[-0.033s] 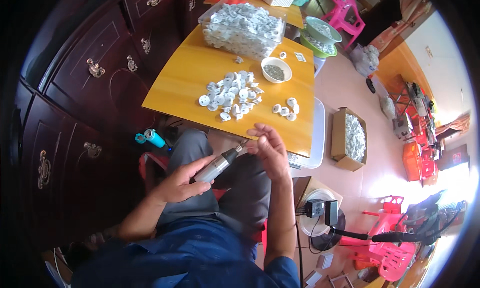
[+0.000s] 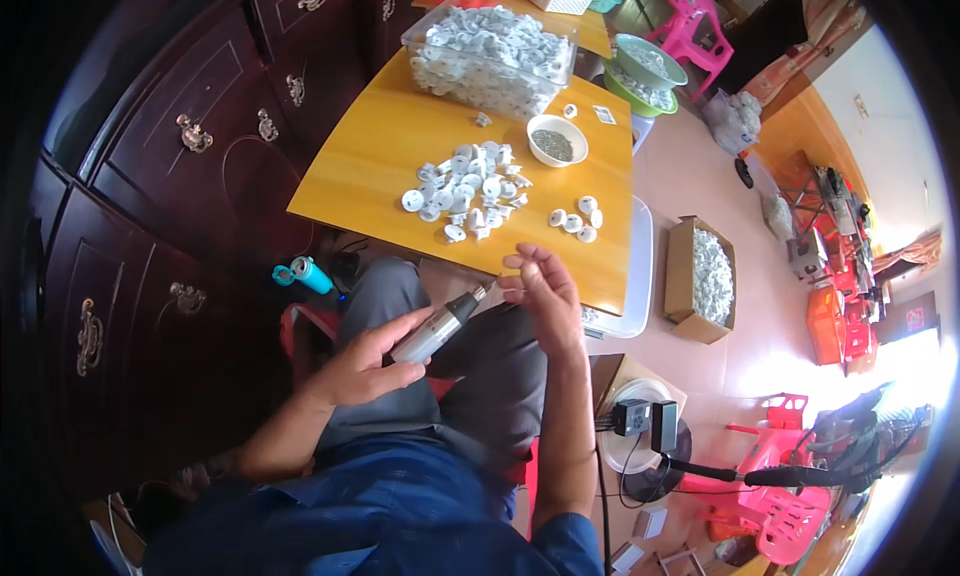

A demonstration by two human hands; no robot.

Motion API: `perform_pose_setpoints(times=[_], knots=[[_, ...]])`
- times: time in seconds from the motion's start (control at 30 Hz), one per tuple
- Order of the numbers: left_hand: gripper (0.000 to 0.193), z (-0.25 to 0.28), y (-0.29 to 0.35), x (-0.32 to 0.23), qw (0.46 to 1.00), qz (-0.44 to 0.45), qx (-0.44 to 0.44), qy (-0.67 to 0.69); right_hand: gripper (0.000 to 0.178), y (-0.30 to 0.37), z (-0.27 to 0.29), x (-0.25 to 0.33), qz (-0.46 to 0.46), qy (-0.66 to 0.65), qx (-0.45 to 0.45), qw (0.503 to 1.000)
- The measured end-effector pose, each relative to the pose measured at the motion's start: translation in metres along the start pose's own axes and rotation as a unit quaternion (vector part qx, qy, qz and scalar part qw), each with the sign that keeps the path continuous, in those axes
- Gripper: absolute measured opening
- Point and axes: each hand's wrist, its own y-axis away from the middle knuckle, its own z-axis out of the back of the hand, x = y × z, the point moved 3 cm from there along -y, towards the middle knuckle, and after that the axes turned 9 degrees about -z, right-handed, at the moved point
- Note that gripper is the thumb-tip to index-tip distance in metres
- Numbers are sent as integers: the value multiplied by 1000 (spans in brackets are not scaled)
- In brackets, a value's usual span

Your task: Assembling small white plastic shoe components using a power screwdriver.

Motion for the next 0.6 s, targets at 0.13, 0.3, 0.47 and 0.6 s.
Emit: perform_pose_setpoints(times=[0.13,0.3,0.47,0.6], knots=[[65,6,2,-8,994,-39,-60,-87,35,-27,-14,16,-19,200,-81,976],[65,12,2,-13,989,-53,-94,-105,42,-72,-31,16,-11,487,-187,853],[65,14,0,-10,986,-46,-105,-118,34,-90,-25,0,-11,566,-195,801],[64,18,-2,2,980,-86,-125,-125,27,-83,-36,2,-7,503,-153,851]])
